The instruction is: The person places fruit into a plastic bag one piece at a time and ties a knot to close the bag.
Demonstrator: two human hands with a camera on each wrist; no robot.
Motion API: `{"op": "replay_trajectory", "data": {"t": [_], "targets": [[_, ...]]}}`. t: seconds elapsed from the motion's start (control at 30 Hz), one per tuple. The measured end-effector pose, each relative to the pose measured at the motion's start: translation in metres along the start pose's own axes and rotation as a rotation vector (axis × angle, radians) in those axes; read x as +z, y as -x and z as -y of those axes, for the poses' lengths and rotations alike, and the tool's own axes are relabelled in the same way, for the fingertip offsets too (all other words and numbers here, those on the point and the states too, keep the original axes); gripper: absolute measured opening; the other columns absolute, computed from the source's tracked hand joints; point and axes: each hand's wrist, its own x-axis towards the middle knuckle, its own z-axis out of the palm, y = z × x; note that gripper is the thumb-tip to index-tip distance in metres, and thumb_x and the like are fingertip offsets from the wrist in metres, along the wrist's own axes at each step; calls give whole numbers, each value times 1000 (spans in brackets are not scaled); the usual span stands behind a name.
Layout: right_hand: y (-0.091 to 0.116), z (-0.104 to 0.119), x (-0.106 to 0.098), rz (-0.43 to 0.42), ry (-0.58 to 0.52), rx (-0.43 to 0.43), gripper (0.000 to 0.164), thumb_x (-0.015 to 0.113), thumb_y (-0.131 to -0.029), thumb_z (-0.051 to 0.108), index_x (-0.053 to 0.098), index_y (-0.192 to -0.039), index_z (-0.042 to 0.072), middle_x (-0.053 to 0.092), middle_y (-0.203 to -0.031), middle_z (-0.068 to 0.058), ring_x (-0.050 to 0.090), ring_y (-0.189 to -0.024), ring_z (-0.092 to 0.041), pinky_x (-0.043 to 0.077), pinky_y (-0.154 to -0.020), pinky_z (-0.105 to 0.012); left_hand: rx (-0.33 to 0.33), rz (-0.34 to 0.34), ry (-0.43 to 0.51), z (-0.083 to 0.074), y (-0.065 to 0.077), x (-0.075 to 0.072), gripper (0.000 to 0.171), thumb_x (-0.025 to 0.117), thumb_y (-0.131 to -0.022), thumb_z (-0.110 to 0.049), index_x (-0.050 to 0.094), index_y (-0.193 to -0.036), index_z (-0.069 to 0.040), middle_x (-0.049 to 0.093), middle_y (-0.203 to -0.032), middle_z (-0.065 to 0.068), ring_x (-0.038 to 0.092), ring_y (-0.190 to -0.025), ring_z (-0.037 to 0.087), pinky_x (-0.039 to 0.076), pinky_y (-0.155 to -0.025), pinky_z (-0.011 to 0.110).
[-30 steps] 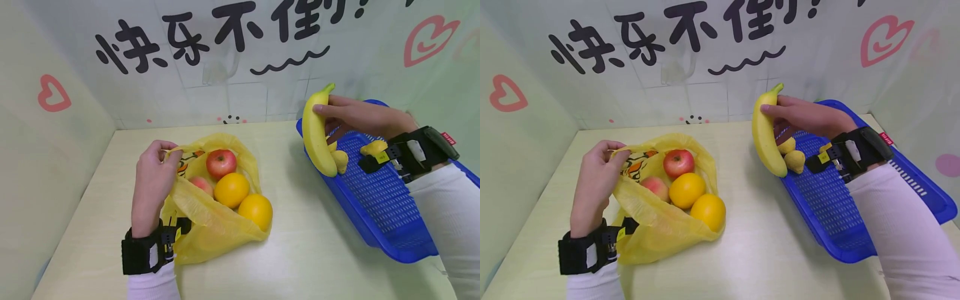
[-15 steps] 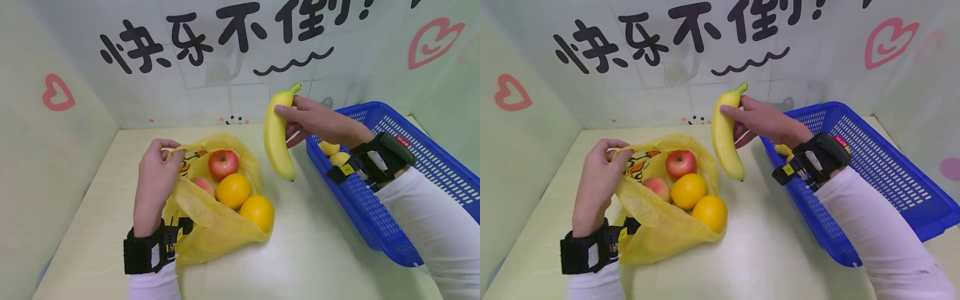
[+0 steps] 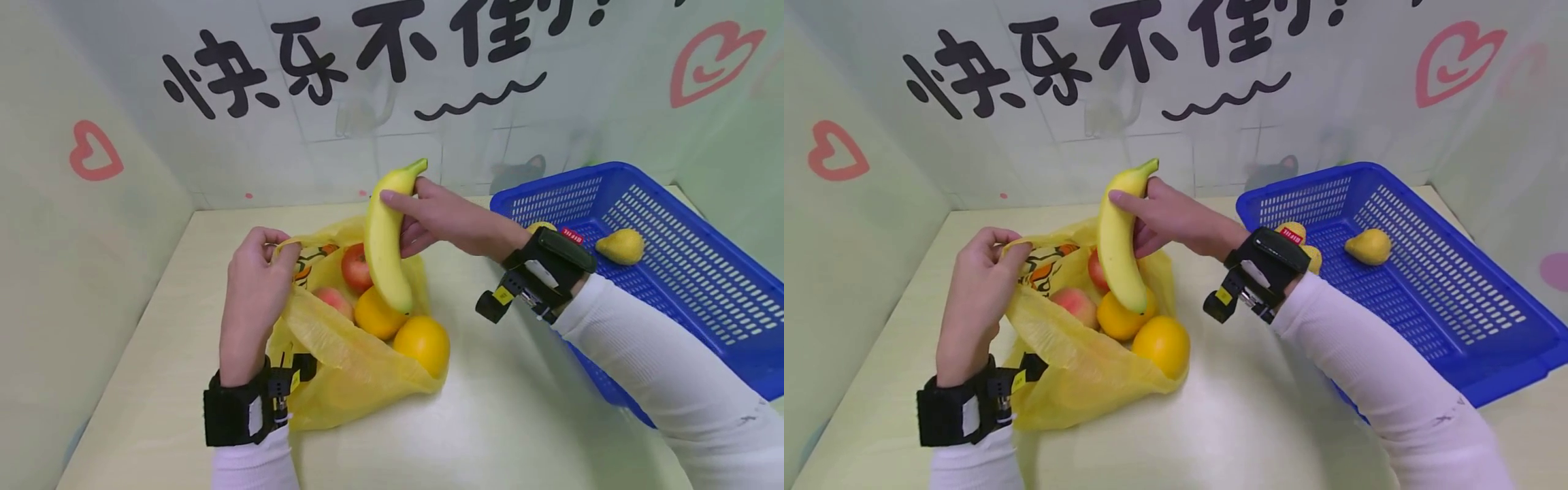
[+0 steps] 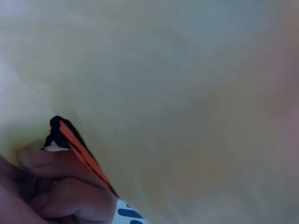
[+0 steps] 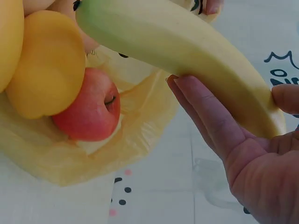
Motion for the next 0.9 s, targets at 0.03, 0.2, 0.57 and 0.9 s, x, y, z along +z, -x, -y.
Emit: {"op": "replay_trajectory", "data": {"t": [0.03,0.2,0.57,0.9], "targets": [[-2,-1,3,11,-8,5,43,39,-106,36,38,-140,10,66,-108,-16,72,-84,-23,59,-84,-39,1,1,0,0,0,0,29,48,-100,-27,52,-117,-4,43,-70,4,44,-55,18,43,-52,25],[-10,-5,19,55,-79,12,48,39,-107,34,28,-150,16,64,-110,-17,72,-84,-23,59,-84,-40,11,-3,-1,-2,-1,2,27,48,-100,-26,51,-114,-4,42,-68,4,42,-53,18,40,-51,26],[-22,-15,43,132,-152,77,40,40,-106,37,38,-132,6,63,-112,-18,71,-92,-24,58,-89,-40,6,-8,-1,-2,-1,2,28,48,-99,-26,51,-115,-3,41,-68,3,42,-54,17,41,-51,26],[-33,-18,64,160,-161,125,38,42,-106,37,49,-125,5,68,-106,-17,72,-87,-23,60,-84,-37,-1,-10,10,-2,-1,0,30,46,-100,-28,51,-117,-4,44,-73,4,46,-57,16,45,-55,25]]}}
